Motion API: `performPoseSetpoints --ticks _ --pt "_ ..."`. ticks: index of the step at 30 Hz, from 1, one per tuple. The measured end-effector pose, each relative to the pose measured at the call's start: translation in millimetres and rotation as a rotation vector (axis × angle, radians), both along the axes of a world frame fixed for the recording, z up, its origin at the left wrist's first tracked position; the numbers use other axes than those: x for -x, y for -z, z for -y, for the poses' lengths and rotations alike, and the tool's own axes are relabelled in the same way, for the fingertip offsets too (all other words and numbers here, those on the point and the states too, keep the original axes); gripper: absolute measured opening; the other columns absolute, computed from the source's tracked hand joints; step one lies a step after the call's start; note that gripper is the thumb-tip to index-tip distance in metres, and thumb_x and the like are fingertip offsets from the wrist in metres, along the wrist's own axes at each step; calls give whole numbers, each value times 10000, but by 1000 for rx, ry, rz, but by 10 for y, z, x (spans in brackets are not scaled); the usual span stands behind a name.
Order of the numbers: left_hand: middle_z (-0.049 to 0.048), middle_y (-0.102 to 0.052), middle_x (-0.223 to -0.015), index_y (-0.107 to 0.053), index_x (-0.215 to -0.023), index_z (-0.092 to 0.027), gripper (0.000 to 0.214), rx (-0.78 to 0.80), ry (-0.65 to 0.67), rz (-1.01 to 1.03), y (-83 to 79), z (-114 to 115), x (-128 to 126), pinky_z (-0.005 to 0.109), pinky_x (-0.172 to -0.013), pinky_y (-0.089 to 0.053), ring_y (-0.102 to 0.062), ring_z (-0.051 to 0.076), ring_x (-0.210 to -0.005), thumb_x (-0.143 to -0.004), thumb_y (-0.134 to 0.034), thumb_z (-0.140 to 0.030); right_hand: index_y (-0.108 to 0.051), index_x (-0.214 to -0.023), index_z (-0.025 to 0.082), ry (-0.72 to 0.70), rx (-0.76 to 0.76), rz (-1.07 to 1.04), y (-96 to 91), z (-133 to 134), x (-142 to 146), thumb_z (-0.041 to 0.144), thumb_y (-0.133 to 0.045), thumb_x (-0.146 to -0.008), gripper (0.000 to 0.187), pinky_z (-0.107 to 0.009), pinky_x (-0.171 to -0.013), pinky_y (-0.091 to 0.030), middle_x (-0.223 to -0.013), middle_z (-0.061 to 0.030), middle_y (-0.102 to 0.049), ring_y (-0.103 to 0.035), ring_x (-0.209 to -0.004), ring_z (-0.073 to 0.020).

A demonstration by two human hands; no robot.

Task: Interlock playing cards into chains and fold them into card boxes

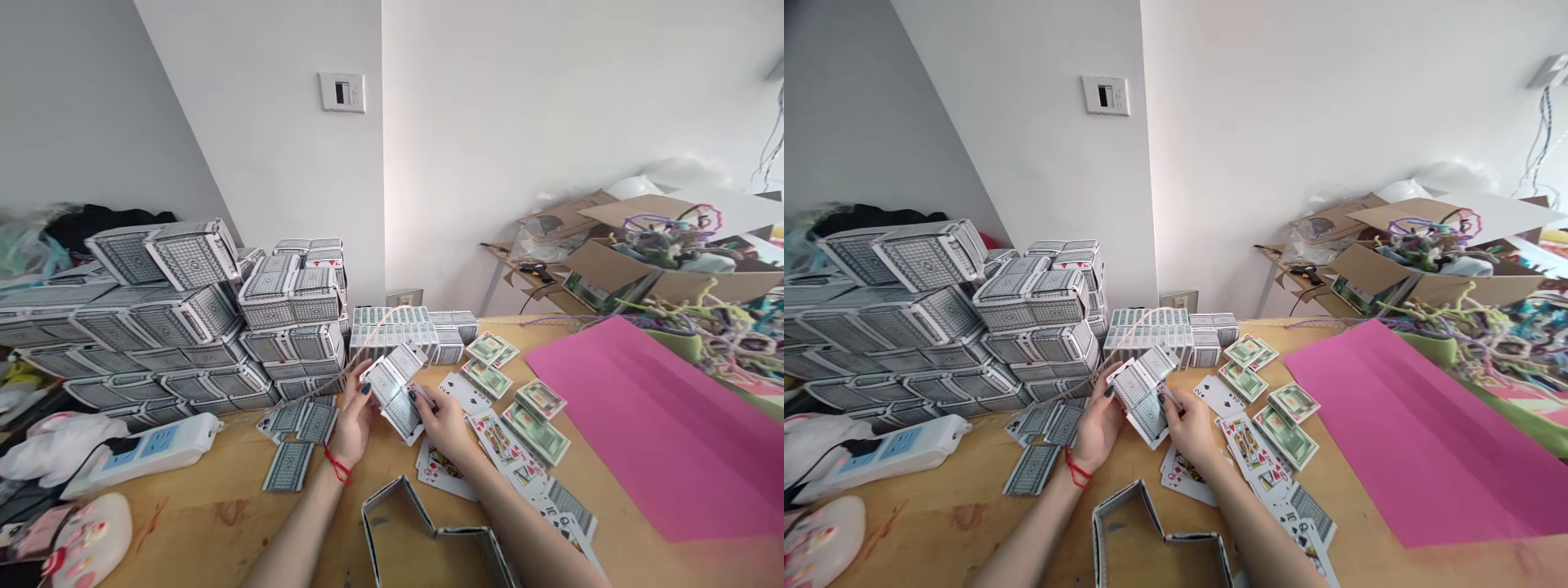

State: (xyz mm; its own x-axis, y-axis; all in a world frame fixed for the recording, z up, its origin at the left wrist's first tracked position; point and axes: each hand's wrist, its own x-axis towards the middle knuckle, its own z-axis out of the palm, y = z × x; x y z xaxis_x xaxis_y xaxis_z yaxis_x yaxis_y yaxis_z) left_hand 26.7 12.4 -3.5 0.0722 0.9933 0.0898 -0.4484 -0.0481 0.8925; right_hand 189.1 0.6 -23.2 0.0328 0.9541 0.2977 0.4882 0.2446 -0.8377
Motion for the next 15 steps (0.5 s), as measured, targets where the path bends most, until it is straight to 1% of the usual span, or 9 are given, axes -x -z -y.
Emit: performPoseSetpoints --ticks 2,5,6,8,10,11,13,15 --pt "70 -633 -1055 -551 -1127 -206 422 57 10 32 14 -34 37 314 -763 -449 -606 207 -874 -733 -554 -359 -571 -651 167 23 -22 3 -12 -5 -35 373 -460 -810 283 -234 -535 -357 -612 -16 -574 -498 -573 -139" --pt "62 -682 -897 -638 -969 -160 352 122 11 -121 65 -96 81 299 -744 -444 -612 214 -838 -644 -653 -295 -620 -675 162 48 -28 -31 -29 -16 -69 416 -501 -785 302 -241 -541 -373 -626 -26 -599 -511 -575 -145" --pt "57 -686 -868 -649 -939 -154 339 123 18 -181 84 -111 89 296 -741 -442 -611 215 -833 -623 -672 -275 -626 -681 159 61 -14 -57 -33 -20 -74 433 -501 -783 318 -242 -538 -377 -619 -28 -600 -512 -570 -146" --pt "50 -684 -852 -655 -920 -150 318 101 22 -264 120 -131 97 290 -741 -440 -606 208 -829 -623 -679 -262 -630 -722 151 71 36 -147 -40 -29 -77 465 -489 -785 349 -244 -540 -393 -641 -36 -615 -531 -588 -151" --pt "40 -672 -830 -648 -917 -149 295 75 -35 -296 146 -140 99 279 -731 -439 -597 190 -807 -650 -663 -274 -617 -779 148 24 102 -264 -43 -39 -76 489 -501 -769 361 -245 -549 -418 -692 -44 -638 -561 -620 -158" --pt "32 -665 -816 -636 -931 -153 300 72 -75 -297 154 -141 101 271 -716 -441 -594 179 -787 -661 -656 -284 -601 -777 150 -18 149 -314 -41 -43 -76 503 -509 -756 365 -243 -530 -423 -681 -40 -639 -566 -600 -156" --pt "21 -654 -802 -605 -968 -163 322 74 -126 -289 159 -142 105 259 -687 -445 -591 167 -757 -682 -638 -308 -544 -709 167 -108 267 -371 -27 -49 -75 536 -509 -734 372 -229 -439 -395 -551 -4 -601 -543 -480 -138" --pt "28 -653 -828 -589 -983 -170 322 57 -116 -316 154 -139 107 265 -690 -452 -595 170 -763 -704 -615 -327 -470 -651 189 -151 363 -384 -4 -55 -75 562 -486 -732 381 -211 -352 -323 -405 42 -513 -478 -351 -116"
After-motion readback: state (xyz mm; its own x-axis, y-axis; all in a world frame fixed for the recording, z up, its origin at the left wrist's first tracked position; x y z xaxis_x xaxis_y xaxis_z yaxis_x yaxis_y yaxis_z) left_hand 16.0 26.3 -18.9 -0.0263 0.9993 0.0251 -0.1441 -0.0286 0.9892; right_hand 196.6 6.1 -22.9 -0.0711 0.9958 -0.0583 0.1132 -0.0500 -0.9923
